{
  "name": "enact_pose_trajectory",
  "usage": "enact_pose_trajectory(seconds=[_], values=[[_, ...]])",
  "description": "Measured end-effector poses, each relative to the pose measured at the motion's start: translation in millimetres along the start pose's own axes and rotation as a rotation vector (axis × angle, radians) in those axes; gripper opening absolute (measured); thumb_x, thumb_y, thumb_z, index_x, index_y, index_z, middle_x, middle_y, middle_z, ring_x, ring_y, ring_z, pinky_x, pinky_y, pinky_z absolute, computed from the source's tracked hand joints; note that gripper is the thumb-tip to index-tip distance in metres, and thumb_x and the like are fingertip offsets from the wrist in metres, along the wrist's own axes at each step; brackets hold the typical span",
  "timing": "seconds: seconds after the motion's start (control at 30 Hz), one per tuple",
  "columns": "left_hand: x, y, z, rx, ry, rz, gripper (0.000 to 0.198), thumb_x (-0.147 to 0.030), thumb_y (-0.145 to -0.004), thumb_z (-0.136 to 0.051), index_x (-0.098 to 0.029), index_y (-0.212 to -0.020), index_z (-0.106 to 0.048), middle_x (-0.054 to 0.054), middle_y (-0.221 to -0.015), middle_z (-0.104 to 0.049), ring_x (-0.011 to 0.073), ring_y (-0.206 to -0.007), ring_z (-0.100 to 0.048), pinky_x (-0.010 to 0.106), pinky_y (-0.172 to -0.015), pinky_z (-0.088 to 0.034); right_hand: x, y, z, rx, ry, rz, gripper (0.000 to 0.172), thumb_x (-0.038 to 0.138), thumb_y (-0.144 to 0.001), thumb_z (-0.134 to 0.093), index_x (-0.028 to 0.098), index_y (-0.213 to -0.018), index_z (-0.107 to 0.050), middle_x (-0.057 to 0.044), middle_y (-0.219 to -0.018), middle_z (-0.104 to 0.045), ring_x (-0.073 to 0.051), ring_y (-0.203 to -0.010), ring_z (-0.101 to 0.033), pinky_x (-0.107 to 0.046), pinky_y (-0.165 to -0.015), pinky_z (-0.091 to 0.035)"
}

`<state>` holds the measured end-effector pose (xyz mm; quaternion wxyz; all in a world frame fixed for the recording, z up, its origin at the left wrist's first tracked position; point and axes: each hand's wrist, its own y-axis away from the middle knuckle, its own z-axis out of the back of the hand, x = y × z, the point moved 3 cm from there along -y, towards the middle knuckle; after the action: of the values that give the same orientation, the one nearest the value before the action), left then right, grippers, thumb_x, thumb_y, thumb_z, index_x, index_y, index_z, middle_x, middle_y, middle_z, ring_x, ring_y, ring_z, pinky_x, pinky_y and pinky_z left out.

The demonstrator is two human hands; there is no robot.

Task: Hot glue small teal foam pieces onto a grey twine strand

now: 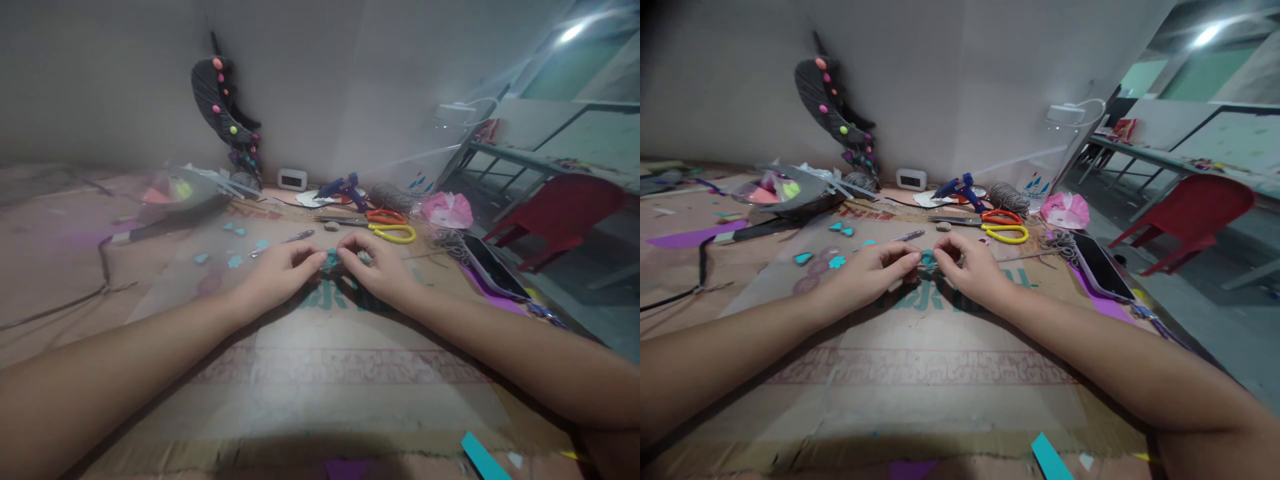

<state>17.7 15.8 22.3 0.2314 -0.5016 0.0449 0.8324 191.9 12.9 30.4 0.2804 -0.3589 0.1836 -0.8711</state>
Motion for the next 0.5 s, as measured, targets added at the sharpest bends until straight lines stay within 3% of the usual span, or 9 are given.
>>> enact_pose_trajectory(seconds=[0.23,0.5], values=[[3.5,-1.2,0.2,0.021,-0.047,-0.031,0.044,-0.041,-0.095,-0.040,-0.017,-0.065,-0.062,0.002,-0.066,-0.063,0.0136,-0.061,-0.054,0.027,-0.060,-0.039,-0.6,0.3,-0.4,0.000,0.011,-0.011,0.012,0.023,-0.089,-0.053,0.017,-0.082,-0.059,-0.001,-0.074,-0.063,-0.013,-0.069,-0.057,-0.025,-0.065,-0.044],[1.6,-0.1,-1.2,0.046,-0.084,-0.037,0.037,-0.039,-0.092,-0.046,-0.017,-0.067,-0.063,0.002,-0.066,-0.065,0.0138,-0.062,-0.055,0.026,-0.060,-0.039,0.8,-0.2,-0.6,0.011,-0.002,-0.013,0.012,0.024,-0.089,-0.052,0.018,-0.082,-0.059,0.000,-0.073,-0.063,-0.013,-0.068,-0.056,-0.024,-0.064,-0.043]])
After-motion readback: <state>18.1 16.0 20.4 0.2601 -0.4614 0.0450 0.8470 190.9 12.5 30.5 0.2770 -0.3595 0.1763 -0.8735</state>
